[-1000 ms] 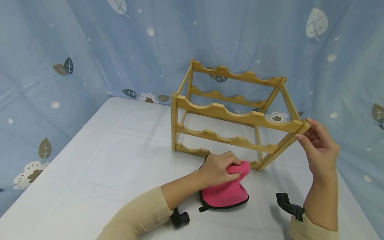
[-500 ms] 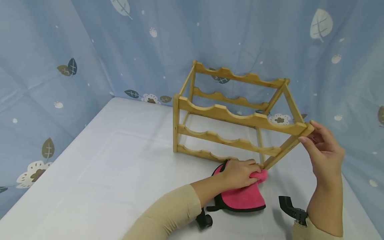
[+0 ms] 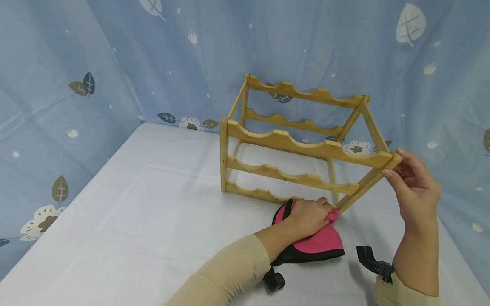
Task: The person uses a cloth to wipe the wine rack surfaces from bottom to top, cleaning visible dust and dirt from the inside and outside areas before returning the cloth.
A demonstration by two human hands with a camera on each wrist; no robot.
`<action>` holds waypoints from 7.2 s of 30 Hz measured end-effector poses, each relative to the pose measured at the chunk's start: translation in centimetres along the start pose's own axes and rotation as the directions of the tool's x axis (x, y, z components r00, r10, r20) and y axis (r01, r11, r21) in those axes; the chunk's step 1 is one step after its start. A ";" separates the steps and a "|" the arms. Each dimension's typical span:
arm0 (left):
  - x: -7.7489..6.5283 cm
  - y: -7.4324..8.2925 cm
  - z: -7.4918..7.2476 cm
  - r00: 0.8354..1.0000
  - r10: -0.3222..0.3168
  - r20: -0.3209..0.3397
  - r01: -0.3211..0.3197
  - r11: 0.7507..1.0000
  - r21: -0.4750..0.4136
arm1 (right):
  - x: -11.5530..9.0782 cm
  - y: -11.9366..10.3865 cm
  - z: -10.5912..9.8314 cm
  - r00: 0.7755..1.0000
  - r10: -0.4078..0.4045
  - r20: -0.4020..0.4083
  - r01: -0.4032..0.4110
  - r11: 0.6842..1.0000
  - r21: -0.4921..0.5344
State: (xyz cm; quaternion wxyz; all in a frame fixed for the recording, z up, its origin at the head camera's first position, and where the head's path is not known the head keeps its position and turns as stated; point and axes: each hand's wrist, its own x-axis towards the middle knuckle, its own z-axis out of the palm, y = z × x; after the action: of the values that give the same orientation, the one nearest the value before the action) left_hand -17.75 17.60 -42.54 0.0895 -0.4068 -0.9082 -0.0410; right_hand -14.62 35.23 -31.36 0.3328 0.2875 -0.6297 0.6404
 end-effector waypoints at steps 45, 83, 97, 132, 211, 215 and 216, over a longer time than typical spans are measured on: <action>-6.4 -8.5 -0.6 0.985 0.007 -0.173 -0.001 0.999 0.035 | 0.0 -0.2 0.1 1.000 0.011 0.017 -0.011 0.999 -0.031; -14.3 -17.9 -0.8 0.877 -0.168 -0.451 0.137 0.985 -0.100 | -0.1 0.0 -0.1 0.999 0.038 -0.023 -0.040 0.998 -0.053; -17.0 -19.8 -0.6 0.741 -0.262 -0.618 0.161 0.963 -0.215 | 0.0 0.0 0.2 1.000 0.026 0.000 -0.026 0.997 -0.075; -14.5 -20.6 -1.0 0.685 -0.575 -0.448 0.279 0.774 -0.568 | -4.3 -7.5 1.4 0.993 -0.008 0.116 0.038 0.966 -0.256; -18.3 -19.3 -2.6 0.932 -0.360 -0.034 0.262 0.736 -0.624 | 3.2 -0.2 -2.9 0.911 0.093 0.402 -0.213 0.940 0.266; -18.3 -19.3 -2.5 0.936 -0.349 -0.047 0.246 0.742 -0.624 | 2.5 -0.7 -3.1 0.944 0.083 0.319 -0.170 0.952 0.254; -18.3 -19.2 -2.5 0.936 -0.347 -0.050 0.242 0.743 -0.624 | 2.3 -0.9 -3.2 0.951 0.081 0.298 -0.159 0.956 0.245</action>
State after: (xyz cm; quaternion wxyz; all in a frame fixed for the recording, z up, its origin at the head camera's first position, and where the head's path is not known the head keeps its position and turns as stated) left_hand -19.83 -8.96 -43.75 0.0200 -0.2598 -0.8887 -0.3773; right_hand -15.15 38.59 -29.16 0.1573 0.3796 -0.5956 0.6903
